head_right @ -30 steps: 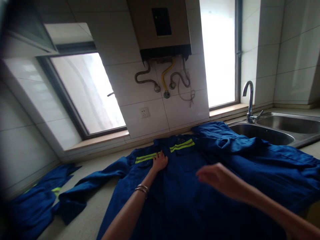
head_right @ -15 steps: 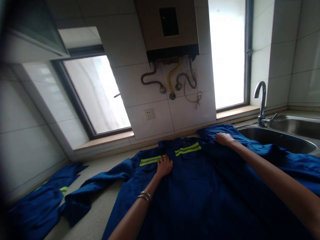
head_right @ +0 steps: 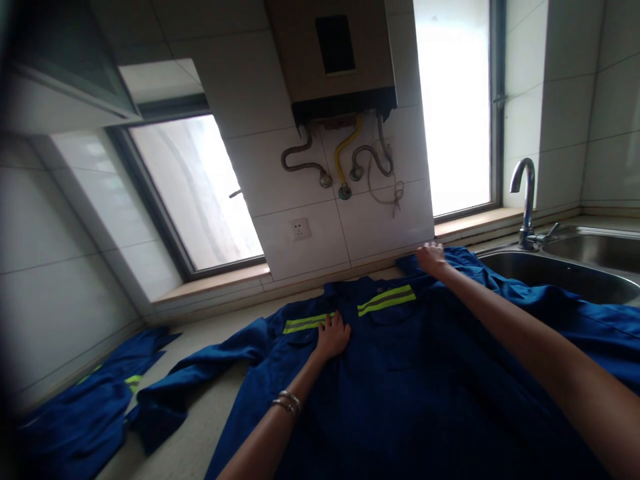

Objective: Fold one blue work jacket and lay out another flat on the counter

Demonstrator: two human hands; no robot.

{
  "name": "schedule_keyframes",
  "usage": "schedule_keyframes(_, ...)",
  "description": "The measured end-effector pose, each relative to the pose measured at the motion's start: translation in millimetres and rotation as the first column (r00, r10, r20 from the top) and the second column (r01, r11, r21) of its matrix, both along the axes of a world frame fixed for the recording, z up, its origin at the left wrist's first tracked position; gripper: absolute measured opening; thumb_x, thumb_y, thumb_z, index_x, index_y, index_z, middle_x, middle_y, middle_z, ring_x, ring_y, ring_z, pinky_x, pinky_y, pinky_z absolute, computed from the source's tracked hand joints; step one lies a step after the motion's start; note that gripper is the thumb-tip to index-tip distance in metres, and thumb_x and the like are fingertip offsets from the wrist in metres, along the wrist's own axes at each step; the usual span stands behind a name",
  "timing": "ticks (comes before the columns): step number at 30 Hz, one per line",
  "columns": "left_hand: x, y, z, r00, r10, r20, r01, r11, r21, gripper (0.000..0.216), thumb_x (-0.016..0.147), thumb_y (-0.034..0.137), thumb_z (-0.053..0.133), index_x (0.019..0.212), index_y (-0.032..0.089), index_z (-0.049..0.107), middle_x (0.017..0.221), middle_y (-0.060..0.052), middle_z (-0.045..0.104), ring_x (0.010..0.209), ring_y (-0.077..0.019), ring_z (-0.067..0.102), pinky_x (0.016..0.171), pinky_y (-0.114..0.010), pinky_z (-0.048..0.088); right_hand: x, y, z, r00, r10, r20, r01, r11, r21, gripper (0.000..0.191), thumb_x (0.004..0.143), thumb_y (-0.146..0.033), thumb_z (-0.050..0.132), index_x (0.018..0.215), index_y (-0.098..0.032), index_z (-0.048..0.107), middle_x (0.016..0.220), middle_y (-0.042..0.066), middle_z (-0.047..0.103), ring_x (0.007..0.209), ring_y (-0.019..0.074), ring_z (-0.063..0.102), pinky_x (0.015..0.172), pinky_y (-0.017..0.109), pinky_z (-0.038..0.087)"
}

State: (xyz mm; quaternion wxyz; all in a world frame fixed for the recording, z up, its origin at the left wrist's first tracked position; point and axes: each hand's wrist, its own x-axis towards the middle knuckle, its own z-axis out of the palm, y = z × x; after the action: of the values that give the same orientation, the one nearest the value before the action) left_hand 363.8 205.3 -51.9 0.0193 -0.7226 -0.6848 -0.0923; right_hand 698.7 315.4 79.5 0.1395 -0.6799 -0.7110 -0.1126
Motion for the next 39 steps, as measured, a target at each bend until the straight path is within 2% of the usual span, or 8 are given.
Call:
schedule_keyframes(4, 0.8, -0.7, -0.5, 1.000, -0.004, -0.027, 0.005, 0.999, 0.033, 0.061, 0.091, 0.043, 0.027, 0.142, 0.012, 0.034, 0.151, -0.013, 0.025, 0.136, -0.0392, 0.021, 0.106, -0.059, 0.019, -103.6, -6.2, -27.7, 0.962, 0.272, 0.003, -0.271, 0.959, -0.083, 0.045, 0.088, -0.047, 0.046, 0.126, -0.025, 0.056, 0.134, 0.014, 0.047, 0.121, 0.0368, 0.042, 0.097, 0.054, 0.032)
schedule_keyframes(8, 1.8, -5.4, -1.0, 0.999, -0.011, -0.046, 0.013, 0.999, 0.044, 0.061, 0.091, 0.042, 0.026, 0.142, 0.010, 0.034, 0.149, -0.016, 0.027, 0.135, -0.0398, 0.022, 0.105, -0.059, 0.020, -170.5, -12.3, -76.8, 0.918, 0.383, -0.106, -0.398, 0.884, -0.246, 0.067, 0.082, -0.072, 0.033, 0.140, -0.039, 0.036, 0.152, 0.009, 0.020, 0.131, 0.0488, 0.017, 0.093, 0.075, 0.006)
schedule_keyframes(13, 2.3, -12.3, -0.5, 0.999, -0.020, -0.033, 0.021, 0.999, 0.045, 0.063, 0.091, 0.043, 0.023, 0.142, 0.007, 0.033, 0.149, -0.017, 0.027, 0.135, -0.0408, 0.022, 0.106, -0.060, 0.019, -186.3, 2.9, -112.2, 0.957, 0.183, -0.224, -0.260, 0.881, -0.394, 0.069, 0.084, -0.072, 0.020, 0.143, -0.037, 0.028, 0.153, 0.009, 0.013, 0.134, 0.0478, 0.007, 0.090, 0.077, 0.000)
schedule_keyframes(22, -2.6, -15.0, 14.3, 0.967, -0.004, 0.256, -0.002, 1.000, 0.022, 0.048, 0.087, 0.036, 0.040, 0.130, 0.018, 0.053, 0.139, -0.009, 0.046, 0.130, -0.0315, 0.038, 0.106, -0.047, 0.029, -183.9, 7.0, -121.4, 0.951, 0.167, -0.261, -0.236, 0.936, -0.260, 0.055, 0.091, -0.060, 0.022, 0.138, -0.037, 0.040, 0.151, 0.006, 0.023, 0.133, 0.0419, 0.016, 0.095, 0.072, 0.006)
schedule_keyframes(26, -56.7, -11.4, 48.6, 0.946, 0.063, 0.319, -0.088, 0.994, 0.066, 0.040, 0.087, 0.021, 0.035, 0.116, 0.019, 0.063, 0.113, -0.006, 0.067, 0.104, -0.0204, 0.060, 0.091, -0.030, 0.044, -183.2, 3.3, -120.6, 0.921, 0.221, -0.320, -0.254, 0.965, -0.063, 0.053, 0.095, -0.043, 0.021, 0.139, -0.020, 0.040, 0.143, 0.016, 0.035, 0.131, 0.0370, 0.026, 0.100, 0.066, 0.008)
schedule_keyframes(31, -164.3, -17.6, 81.6, 0.946, 0.235, 0.222, -0.268, 0.954, 0.132, 0.037, 0.085, 0.022, 0.044, 0.117, 0.015, 0.062, 0.129, -0.012, 0.055, 0.121, -0.0278, 0.048, 0.100, -0.038, 0.036, -208.0, -3.3, -109.2, 0.859, 0.413, -0.303, -0.426, 0.904, 0.026, 0.051, 0.096, -0.034, 0.023, 0.143, -0.018, 0.034, 0.146, 0.011, 0.035, 0.134, 0.0230, 0.027, 0.110, 0.038, 0.014)
schedule_keyframes(36, -237.0, -35.7, 56.1, 0.955, 0.290, -0.057, -0.294, 0.952, -0.089, 0.043, 0.088, 0.038, 0.044, 0.131, 0.038, 0.047, 0.149, 0.002, 0.031, 0.137, -0.0352, 0.023, 0.104, -0.060, 0.023, -239.3, -11.4, -113.6, 0.771, 0.568, -0.288, -0.614, 0.782, -0.104, 0.053, 0.094, -0.052, 0.025, 0.141, -0.031, 0.035, 0.149, 0.001, 0.030, 0.135, 0.0223, 0.028, 0.109, 0.039, 0.020)
schedule_keyframes(39, -252.6, -46.8, 42.2, 0.931, 0.360, -0.065, -0.366, 0.915, -0.172, 0.048, 0.089, 0.046, 0.040, 0.136, 0.038, 0.040, 0.151, -0.002, 0.027, 0.132, -0.0385, 0.031, 0.098, -0.062, 0.030, -236.5, -7.2, -124.7, 0.829, 0.478, -0.289, -0.538, 0.824, -0.181, 0.060, 0.094, -0.053, 0.021, 0.144, -0.022, 0.031, 0.149, 0.007, 0.029, 0.136, 0.0257, 0.025, 0.109, 0.047, 0.016)
